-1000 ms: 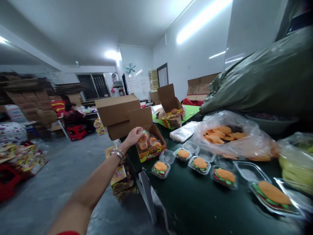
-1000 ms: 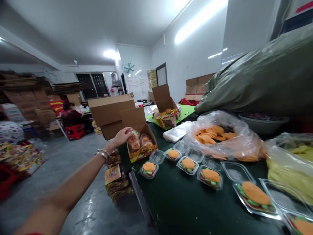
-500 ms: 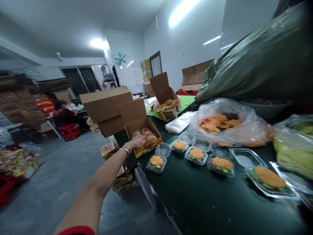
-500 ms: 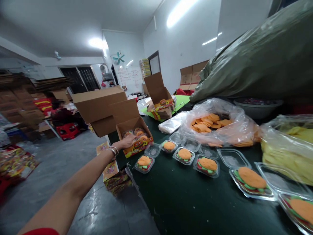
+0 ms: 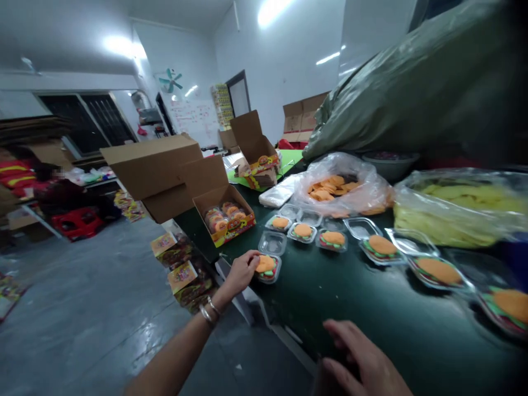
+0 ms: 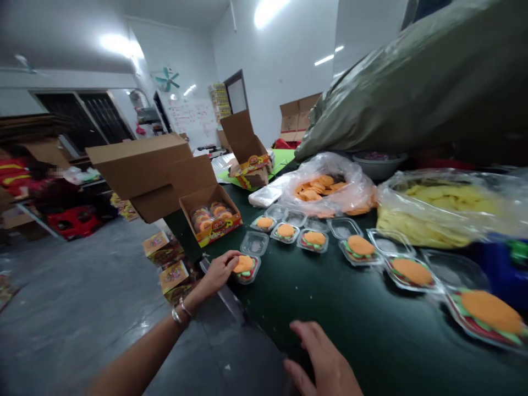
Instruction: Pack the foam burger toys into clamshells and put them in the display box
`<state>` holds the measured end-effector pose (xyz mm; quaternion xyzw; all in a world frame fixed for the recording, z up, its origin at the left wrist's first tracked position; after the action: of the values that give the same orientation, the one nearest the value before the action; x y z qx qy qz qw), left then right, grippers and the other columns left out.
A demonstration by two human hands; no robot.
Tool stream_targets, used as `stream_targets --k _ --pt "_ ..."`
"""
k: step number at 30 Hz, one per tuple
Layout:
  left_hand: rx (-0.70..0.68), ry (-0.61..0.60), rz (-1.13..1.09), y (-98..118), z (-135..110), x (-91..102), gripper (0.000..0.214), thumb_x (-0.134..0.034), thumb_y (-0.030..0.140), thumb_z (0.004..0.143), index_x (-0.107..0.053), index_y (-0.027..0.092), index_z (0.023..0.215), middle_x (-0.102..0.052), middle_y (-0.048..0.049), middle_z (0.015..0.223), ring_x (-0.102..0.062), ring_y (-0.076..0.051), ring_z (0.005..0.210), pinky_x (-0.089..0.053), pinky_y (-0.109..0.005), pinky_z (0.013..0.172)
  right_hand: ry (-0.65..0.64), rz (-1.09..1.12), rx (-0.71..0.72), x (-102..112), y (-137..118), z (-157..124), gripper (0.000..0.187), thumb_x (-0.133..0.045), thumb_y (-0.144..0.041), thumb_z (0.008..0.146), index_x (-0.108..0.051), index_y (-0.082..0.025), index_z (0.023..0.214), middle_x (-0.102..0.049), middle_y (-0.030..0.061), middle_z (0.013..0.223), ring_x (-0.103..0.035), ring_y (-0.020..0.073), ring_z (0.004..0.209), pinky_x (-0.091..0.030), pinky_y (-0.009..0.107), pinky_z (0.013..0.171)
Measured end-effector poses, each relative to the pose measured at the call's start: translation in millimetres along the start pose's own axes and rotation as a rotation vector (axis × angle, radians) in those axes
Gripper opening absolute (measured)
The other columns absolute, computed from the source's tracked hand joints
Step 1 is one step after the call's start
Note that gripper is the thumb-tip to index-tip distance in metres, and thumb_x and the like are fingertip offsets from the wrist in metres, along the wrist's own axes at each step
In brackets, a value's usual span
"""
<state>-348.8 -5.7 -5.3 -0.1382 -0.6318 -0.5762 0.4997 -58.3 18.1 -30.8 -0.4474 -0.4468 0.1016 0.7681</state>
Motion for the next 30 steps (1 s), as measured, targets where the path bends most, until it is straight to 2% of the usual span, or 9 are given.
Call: stream_targets --k 2,5,9,12,15,18,21,24,30 --pt "-0.035 -0.037 -0.033 36.3 -29.3 -26.1 0.031 -0.040 0.031 0.091 -0.064 0.019 0.107 -0.070 -0.0046 0.103 -0.064 -0.017 0.092 -0.049 -0.025 0.081 0.179 -0.099 0.010 8.6 2.5 -14.2 0.045 -0.054 -0.023 0.082 -0.052 -0.018 0.127 -0.059 0.0145 0.124 -0.062 0.0277 0.107 -0.056 0.040 0.087" --pt "-0.132 -0.112 -0.066 106.7 -74.0 -79.6 0.030 -0.042 0.032 0.092 -0.061 0.019 0.112 -0.068 -0.0064 0.109 -0.060 -0.020 0.100 -0.046 -0.031 0.090 0.364 -0.176 -0.035 28.2 8.3 -52.5 0.050 -0.052 -0.021 0.084 -0.044 -0.019 0.134 -0.051 0.0159 0.132 -0.054 0.0305 0.119 -0.050 0.048 0.096" --pt "-0.362 -0.198 0.010 209.6 -124.0 -151.4 0.029 -0.042 0.033 0.093 -0.060 0.021 0.112 -0.066 -0.0098 0.102 -0.057 -0.025 0.095 -0.045 -0.041 0.087 0.592 -0.232 -0.139 75.9 21.8 -124.1 0.041 -0.053 -0.023 0.088 -0.045 -0.019 0.128 -0.055 0.0148 0.122 -0.057 0.0293 0.112 -0.052 0.048 0.093" --pt "-0.427 -0.219 0.032 259.6 -145.2 -183.7 0.028 -0.045 0.033 0.092 -0.060 0.021 0.112 -0.065 -0.0124 0.101 -0.055 -0.029 0.093 -0.043 -0.046 0.082 0.698 -0.261 -0.215 108.2 28.6 -171.3 0.034 -0.054 -0.023 0.089 -0.048 -0.019 0.122 -0.058 0.0138 0.115 -0.059 0.0280 0.104 -0.053 0.047 0.088" --pt "-0.430 -0.205 -0.149 275.7 -152.1 -188.8 0.027 -0.044 0.031 0.093 -0.060 0.021 0.112 -0.064 -0.0122 0.109 -0.054 -0.028 0.099 -0.043 -0.047 0.086 0.740 -0.257 -0.229 125.7 29.4 -197.1 0.029 -0.054 -0.023 0.090 -0.050 -0.020 0.118 -0.060 0.0122 0.110 -0.060 0.0264 0.099 -0.054 0.044 0.085" --pt "-0.374 -0.254 -0.450 265.2 -151.9 -179.4 0.026 -0.039 0.029 0.096 -0.061 0.021 0.107 -0.065 -0.0080 0.105 -0.058 -0.021 0.097 -0.047 -0.036 0.086 0.759 -0.219 -0.238 132.3 30.4 -206.8 0.027 -0.055 -0.023 0.090 -0.052 -0.019 0.117 -0.061 0.0112 0.108 -0.061 0.0252 0.095 -0.054 0.040 0.082" --pt "-0.363 -0.371 -0.583 257.6 -154.4 -173.9 0.018 -0.051 0.029 0.091 -0.065 0.021 0.099 -0.066 -0.0038 0.093 -0.061 -0.017 0.085 -0.049 -0.028 0.075 0.755 -0.185 -0.217 134.5 31.4 -206.2 0.025 -0.057 -0.022 0.089 -0.054 -0.020 0.114 -0.061 0.0098 0.106 -0.060 0.0250 0.096 -0.052 0.040 0.083" --pt "-0.498 -0.381 -0.507 268.5 -158.6 -173.6 0.008 -0.059 0.025 0.087 -0.065 0.020 0.088 -0.064 -0.0025 0.084 -0.059 -0.016 0.079 -0.048 -0.027 0.071 0.732 -0.138 -0.185 135.9 33.1 -199.0 0.019 -0.056 -0.018 0.089 -0.056 -0.021 0.108 -0.060 0.0073 0.098 -0.059 0.0226 0.089 -0.051 0.036 0.078" --pt "-0.851 -0.250 -0.090 298.2 -176.3 -180.5 0.023 -0.046 0.024 0.093 -0.063 0.020 0.079 -0.062 -0.0069 0.076 -0.052 -0.020 0.072 -0.045 -0.033 0.063 0.678 -0.142 -0.198 139.8 35.6 -185.8 0.007 -0.055 -0.015 0.087 -0.057 -0.021 0.091 -0.057 0.0020 0.081 -0.057 0.0176 0.070 -0.048 0.028 0.062"
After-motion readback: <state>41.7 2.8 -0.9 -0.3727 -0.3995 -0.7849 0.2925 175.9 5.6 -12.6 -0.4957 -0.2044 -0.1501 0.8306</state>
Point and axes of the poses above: each hand's wrist, its own z-axis towards the middle knuckle, its own x-axis out of the back of the hand, y = z × x, the point moved 7 cm from there along z, towards the middle knuckle
